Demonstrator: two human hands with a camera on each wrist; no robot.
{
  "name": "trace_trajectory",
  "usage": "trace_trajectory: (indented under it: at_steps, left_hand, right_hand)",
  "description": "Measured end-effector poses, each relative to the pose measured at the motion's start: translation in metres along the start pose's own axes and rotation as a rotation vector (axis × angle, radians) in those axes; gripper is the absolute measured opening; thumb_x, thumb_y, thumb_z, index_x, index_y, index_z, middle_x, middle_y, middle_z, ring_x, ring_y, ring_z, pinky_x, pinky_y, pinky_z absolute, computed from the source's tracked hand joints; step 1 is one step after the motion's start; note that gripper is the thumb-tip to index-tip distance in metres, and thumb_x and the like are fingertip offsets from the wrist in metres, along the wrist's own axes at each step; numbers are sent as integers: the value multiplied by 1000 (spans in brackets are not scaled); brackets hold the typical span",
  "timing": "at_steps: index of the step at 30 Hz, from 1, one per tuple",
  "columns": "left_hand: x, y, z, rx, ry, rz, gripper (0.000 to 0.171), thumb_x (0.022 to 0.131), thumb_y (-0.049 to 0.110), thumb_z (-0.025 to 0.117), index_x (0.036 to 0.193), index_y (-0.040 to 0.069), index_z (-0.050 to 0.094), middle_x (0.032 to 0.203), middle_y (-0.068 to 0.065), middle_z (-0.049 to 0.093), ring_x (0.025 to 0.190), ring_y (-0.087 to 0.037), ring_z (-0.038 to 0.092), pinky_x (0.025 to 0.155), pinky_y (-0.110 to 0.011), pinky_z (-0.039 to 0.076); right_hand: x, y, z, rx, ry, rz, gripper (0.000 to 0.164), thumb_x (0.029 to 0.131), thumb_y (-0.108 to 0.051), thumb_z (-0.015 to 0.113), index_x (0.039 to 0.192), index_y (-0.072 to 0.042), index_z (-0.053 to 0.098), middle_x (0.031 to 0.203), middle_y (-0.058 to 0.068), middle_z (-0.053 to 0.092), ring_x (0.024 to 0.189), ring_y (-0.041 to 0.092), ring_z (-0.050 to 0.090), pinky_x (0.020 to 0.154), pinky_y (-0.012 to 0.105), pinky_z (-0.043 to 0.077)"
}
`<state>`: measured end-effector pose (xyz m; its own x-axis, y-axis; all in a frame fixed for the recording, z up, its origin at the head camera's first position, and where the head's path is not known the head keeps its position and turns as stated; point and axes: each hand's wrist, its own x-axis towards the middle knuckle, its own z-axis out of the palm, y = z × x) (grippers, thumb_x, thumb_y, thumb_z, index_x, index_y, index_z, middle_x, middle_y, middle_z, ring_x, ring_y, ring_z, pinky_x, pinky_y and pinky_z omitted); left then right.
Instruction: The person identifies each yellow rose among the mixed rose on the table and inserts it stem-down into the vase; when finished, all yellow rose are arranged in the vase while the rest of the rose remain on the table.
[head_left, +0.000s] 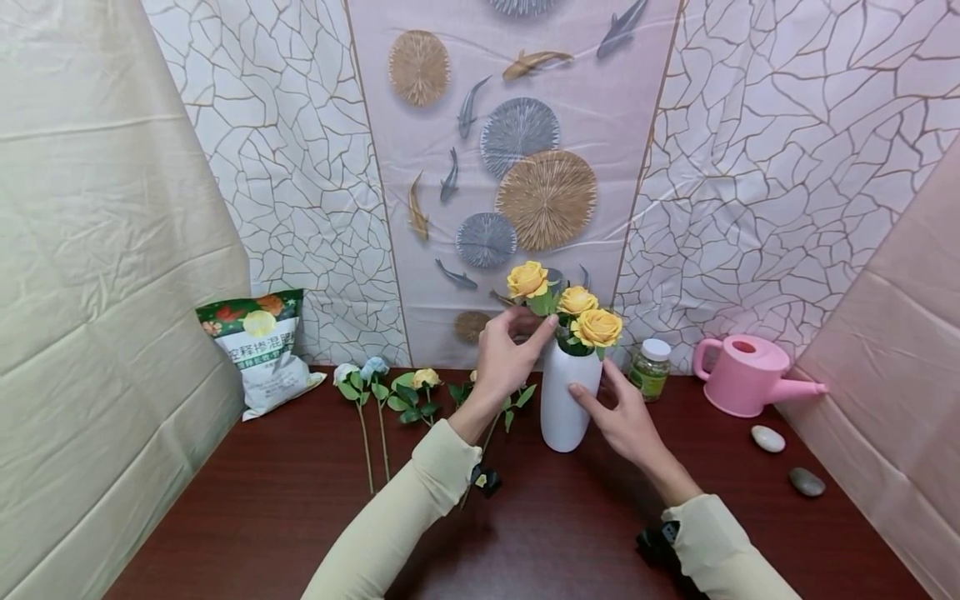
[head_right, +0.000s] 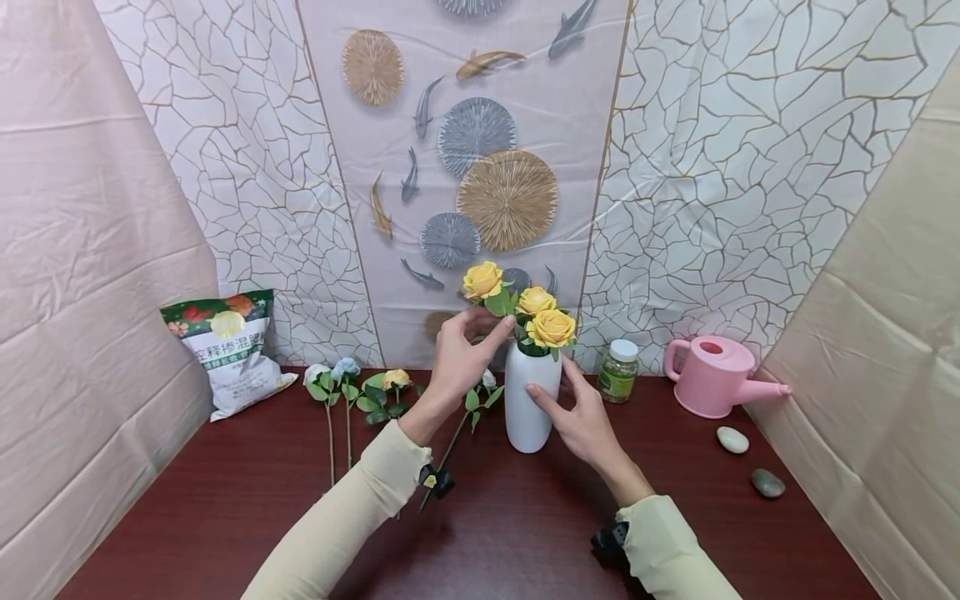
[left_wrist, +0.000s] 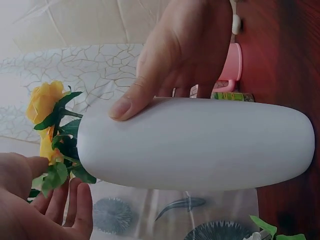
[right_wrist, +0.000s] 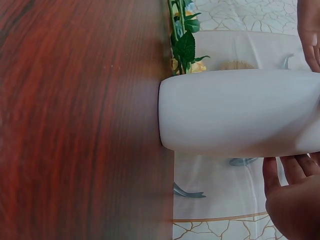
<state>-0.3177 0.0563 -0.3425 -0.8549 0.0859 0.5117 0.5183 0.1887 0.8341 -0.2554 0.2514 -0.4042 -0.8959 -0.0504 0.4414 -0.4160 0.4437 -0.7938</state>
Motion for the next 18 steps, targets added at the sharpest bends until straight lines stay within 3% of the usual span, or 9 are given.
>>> trace_trajectory:
  at_steps: [7,13,18]
  left_hand:
    - [5,-5,8,31,-2,-29,23,88,49,75,98,28,74,92,14,77,88,-1,70,76,-27,58]
    - [9,-6,16,32,-16,-37,20,89,41,76,102,26,75,95,13,78,90,1,70,82,-25,58]
    - [12,-6,24,62,-30,-52,15,89,35,77,102,27,77,97,10,78,87,-2,70,77,-25,59]
  right_hand:
    - [-2,-6,-1,-5,-4,5,63,97,-34,67,153,-29,39,145,6,56,131,26,56,104,52,49]
    - [-3,-9,-1,-11,-9,14,62,98,-35,67,153,-27,40,145,7,56,132,26,56,105,53,49]
    - [-2,-7,0,-14,-6,10,62,98,-33,66,153,-26,40,144,8,57,131,27,57,104,52,49]
